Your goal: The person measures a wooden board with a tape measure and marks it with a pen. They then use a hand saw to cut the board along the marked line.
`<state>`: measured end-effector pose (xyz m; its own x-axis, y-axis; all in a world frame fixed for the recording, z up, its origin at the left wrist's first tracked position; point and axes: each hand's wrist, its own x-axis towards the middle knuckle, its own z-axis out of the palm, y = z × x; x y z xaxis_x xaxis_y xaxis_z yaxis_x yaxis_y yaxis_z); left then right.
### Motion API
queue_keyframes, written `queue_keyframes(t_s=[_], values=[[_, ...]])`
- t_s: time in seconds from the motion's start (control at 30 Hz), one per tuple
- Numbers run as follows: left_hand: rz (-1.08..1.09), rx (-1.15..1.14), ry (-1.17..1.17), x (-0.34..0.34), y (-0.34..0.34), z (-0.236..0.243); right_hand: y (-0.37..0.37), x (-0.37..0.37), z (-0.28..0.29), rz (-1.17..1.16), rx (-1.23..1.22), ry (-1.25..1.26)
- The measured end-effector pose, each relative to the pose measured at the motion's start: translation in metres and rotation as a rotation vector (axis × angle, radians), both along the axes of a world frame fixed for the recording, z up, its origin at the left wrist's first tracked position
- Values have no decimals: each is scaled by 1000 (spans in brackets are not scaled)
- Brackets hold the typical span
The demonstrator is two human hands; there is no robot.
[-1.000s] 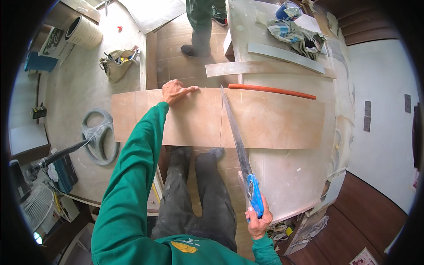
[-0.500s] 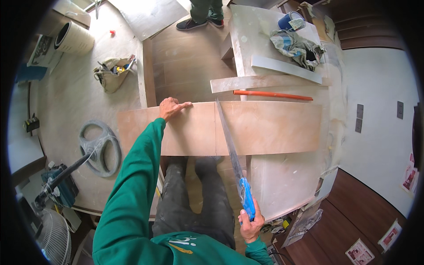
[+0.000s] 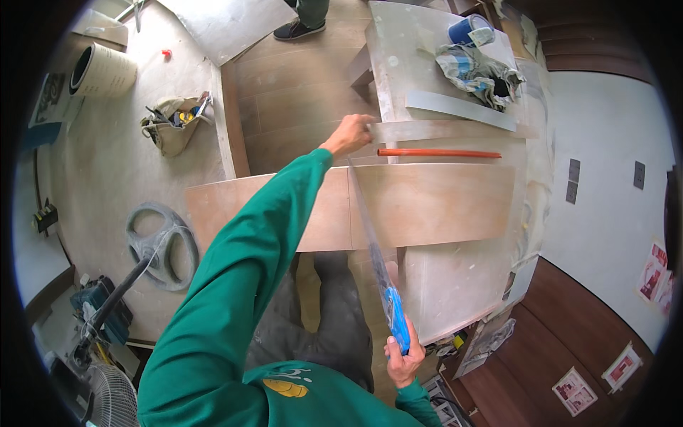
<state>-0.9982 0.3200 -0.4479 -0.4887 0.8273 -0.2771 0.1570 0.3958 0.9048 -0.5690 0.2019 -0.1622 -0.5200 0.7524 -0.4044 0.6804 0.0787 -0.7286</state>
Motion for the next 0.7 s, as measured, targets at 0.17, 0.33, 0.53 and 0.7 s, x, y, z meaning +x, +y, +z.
queue_keyframes(t_s=[0.17,0.33,0.53,0.7], values=[[347,-20,213,10,-52,-40,0,-27,27,-139,-152,0],[145,-245,152,57,-121,-39,2,-52,25,-183,-143,-33],[109,-358,115,60,-97,-25,22,-90,-54,10,58,15],[113,-367,87,59,-95,-29,19,-97,-70,37,92,13]])
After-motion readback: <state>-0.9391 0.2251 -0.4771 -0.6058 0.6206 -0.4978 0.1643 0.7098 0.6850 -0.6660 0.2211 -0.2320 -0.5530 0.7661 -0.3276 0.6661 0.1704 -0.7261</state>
